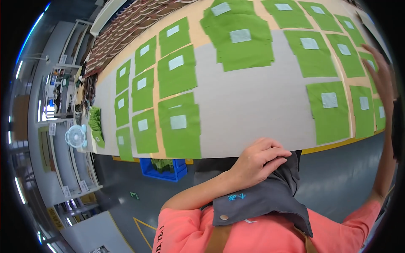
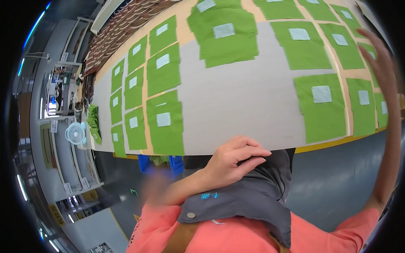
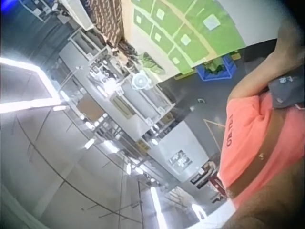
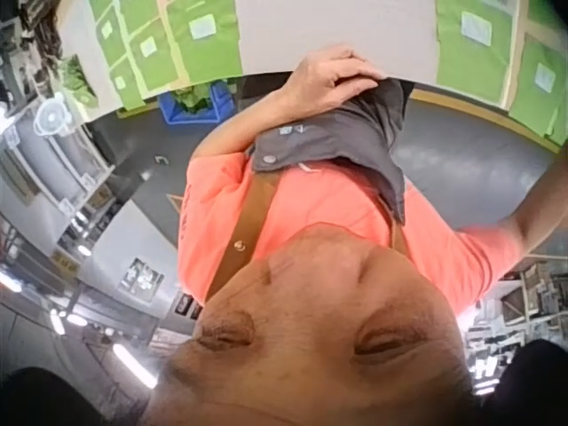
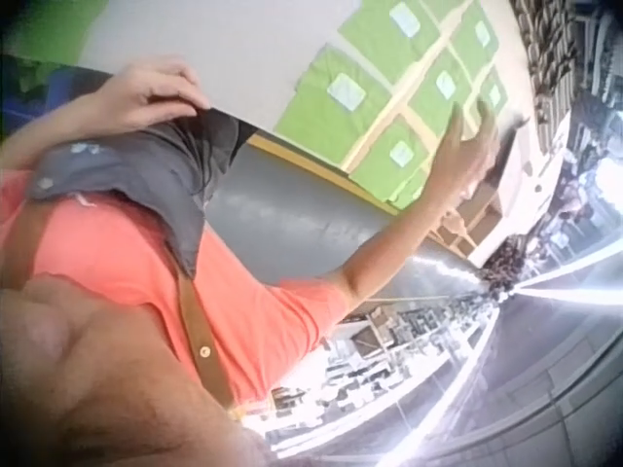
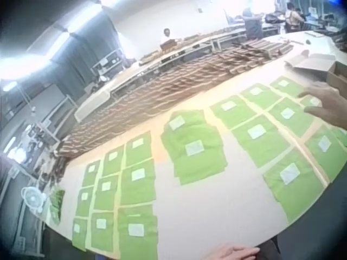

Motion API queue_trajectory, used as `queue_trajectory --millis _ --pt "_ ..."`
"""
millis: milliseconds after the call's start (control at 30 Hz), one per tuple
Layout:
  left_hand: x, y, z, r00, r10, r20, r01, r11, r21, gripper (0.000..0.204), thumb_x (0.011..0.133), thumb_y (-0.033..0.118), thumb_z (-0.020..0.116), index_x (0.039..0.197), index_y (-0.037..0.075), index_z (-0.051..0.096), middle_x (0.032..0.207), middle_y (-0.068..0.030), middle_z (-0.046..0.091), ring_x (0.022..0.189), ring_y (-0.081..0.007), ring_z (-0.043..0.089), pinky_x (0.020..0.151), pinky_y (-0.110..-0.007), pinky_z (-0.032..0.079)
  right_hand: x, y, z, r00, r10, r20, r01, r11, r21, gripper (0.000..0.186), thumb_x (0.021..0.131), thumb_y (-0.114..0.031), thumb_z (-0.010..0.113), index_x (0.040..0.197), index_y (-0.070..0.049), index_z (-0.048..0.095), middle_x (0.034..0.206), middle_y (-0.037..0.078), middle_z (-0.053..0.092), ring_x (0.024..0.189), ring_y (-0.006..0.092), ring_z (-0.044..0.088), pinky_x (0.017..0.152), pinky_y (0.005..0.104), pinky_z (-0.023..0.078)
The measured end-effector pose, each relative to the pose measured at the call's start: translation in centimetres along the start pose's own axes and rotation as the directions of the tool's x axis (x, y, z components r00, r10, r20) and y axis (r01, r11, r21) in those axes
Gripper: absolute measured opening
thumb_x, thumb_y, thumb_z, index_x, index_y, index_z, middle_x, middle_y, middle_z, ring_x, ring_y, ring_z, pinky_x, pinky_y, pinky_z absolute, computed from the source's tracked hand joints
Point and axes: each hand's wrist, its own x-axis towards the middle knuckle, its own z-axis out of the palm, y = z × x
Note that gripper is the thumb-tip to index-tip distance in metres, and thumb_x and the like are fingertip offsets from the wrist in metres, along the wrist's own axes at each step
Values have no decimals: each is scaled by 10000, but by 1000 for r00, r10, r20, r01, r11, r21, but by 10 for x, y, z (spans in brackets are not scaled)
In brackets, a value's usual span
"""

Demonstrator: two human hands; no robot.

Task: Applying glue to green fabric pieces and folding them on a work table.

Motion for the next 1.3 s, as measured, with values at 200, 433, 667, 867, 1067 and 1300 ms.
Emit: queue_trajectory --millis 200,433,667,867,1067,1300 --pt "-39 -5 -27 995 52 -90 -55 998 -35 246 887 20 762 1125 81 770 1033 -86 691 936 -246 658 769 -371 552 26 -328 88 922 -377 94 270 796 542 244 886 -162 770 1112 -116 691 1107 64 716 1137 282 621 1015 431 421" --pt "-71 -50 -161 925 49 -376 181 814 552 383 873 -113 587 1183 65 725 1068 -119 700 1028 -326 638 871 -430 528 38 -436 191 832 -457 314 211 785 583 312 823 -237 789 1079 -105 670 1046 67 707 1051 289 623 915 431 428" --pt "-66 -129 -233 936 80 -344 186 716 673 408 850 -122 522 1160 51 723 1052 -106 678 1080 -319 613 949 -424 472 50 -470 194 811 -477 340 314 844 436 350 790 -276 821 1052 -117 653 968 56 697 1017 273 630 890 433 416" --pt "-59 -136 -234 963 -12 -269 188 746 639 400 817 -111 501 1096 62 729 1053 -96 666 1124 -292 606 990 -406 429 66 -475 186 653 -352 670 107 919 379 292 807 -243 814 995 -134 621 931 35 664 971 236 616 913 404 369" --pt "-53 -142 -257 988 -80 -136 147 774 616 418 781 -90 580 1133 72 738 1074 -100 687 1097 -295 639 922 -448 456 29 -473 160 727 -670 152 485 657 577 241 798 -77 791 977 -119 634 868 58 643 815 264 621 740 386 457" --pt "-48 -131 -262 987 -152 -46 152 828 539 481 790 -143 432 1134 26 723 1146 -167 699 1085 -384 650 964 -433 518 -22 -472 64 675 -712 -191 563 330 758 167 830 -44 762 941 -17 641 1014 178 756 762 250 754 582 323 596"
